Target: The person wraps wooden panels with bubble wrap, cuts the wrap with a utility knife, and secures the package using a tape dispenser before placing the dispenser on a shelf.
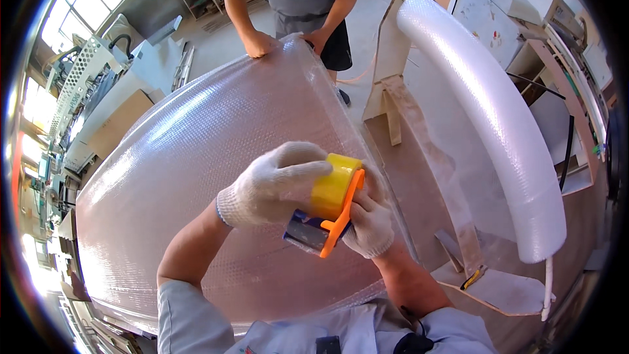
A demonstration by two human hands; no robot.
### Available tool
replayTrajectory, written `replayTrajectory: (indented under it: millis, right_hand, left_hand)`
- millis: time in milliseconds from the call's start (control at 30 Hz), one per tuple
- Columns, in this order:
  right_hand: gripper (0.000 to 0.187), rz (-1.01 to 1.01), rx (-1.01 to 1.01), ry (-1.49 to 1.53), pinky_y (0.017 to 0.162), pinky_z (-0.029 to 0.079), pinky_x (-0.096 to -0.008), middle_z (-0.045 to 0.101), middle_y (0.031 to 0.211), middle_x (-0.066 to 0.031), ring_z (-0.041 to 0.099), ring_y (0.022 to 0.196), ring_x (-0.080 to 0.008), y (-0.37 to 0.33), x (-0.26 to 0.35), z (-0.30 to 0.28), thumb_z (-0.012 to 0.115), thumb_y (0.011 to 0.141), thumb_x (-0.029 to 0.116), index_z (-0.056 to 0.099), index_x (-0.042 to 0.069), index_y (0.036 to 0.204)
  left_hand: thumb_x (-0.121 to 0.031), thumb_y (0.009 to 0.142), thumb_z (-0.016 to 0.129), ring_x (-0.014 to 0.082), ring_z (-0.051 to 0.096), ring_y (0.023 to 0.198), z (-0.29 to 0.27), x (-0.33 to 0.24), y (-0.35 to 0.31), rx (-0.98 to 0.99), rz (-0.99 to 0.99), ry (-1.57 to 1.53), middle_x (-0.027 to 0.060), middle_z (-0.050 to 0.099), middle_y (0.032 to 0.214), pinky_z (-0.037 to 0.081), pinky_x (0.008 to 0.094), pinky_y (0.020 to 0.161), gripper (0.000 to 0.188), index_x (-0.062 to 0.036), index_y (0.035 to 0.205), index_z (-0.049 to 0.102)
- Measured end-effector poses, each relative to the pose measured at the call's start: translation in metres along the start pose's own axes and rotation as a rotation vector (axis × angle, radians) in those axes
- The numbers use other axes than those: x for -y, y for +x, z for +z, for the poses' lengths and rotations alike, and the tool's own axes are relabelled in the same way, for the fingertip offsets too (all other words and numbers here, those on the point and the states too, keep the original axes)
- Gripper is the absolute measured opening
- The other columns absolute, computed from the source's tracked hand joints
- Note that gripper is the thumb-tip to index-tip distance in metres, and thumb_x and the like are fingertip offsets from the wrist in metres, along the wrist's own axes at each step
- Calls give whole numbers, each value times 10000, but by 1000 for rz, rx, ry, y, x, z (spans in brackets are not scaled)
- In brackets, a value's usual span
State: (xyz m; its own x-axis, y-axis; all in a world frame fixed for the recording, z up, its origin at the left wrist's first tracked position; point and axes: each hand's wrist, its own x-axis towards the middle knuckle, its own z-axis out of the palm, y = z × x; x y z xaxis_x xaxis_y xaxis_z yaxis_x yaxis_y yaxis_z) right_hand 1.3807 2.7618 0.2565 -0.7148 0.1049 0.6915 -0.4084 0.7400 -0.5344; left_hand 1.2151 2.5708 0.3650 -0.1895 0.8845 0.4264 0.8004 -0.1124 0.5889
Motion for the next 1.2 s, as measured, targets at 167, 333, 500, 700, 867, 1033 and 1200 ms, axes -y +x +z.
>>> replayTrajectory:
  millis: [167,333,500,700,867,1033,1200]
  right_hand:
    - [298,20,-5,21,1222,417,-551,763,1246,-93,598,1378,-468,5,0,-4,866,804,136,780,99,1087]
    - [301,50,22,90,1217,434,-536,772,1208,-89,682,1258,-395,9,1,-7,860,821,134,781,119,1112]
    - [319,16,8,145,1187,464,-519,771,1182,-76,703,1199,-380,13,-2,-8,860,821,135,770,139,1127]
    - [332,101,60,256,1086,520,-524,766,1182,-132,658,1253,-476,3,-9,-1,863,847,138,753,117,1159]
    - [344,152,78,302,1070,529,-521,766,1172,-118,687,1199,-430,1,-13,-3,866,852,137,743,116,1173]
    - [355,99,98,287,1095,503,-525,763,1160,-113,698,1154,-409,4,-19,-3,872,854,135,730,118,1178]
    - [305,249,72,218,1044,521,-493,762,1122,-113,700,1109,-384,9,-7,-17,896,823,154,756,98,1088]
  left_hand:
    - [-88,895,872,358,668,1146,9,1,7,-8,-12,-193,172,633,1293,581,397,1041,377,-60,1253,760]
    - [-62,995,743,354,681,1155,13,8,8,-35,-123,-198,195,665,1248,588,389,1033,184,-40,1177,762]
    - [-44,932,751,453,657,1222,7,32,12,-1,256,-126,238,674,1277,575,451,1053,132,8,941,630]
    - [-441,858,927,360,677,1234,3,35,16,57,-318,-601,186,724,1305,550,473,1118,601,-35,1275,777]
    - [-390,871,922,309,689,1197,4,41,23,84,-386,-636,169,731,1289,568,432,1090,533,-33,1245,794]
    - [-198,925,856,231,708,1096,6,36,39,118,-436,-440,134,747,1227,586,365,967,299,20,1118,791]
    - [-130,949,809,167,695,817,13,37,65,27,-635,-227,78,719,942,602,299,788,126,-13,992,796]
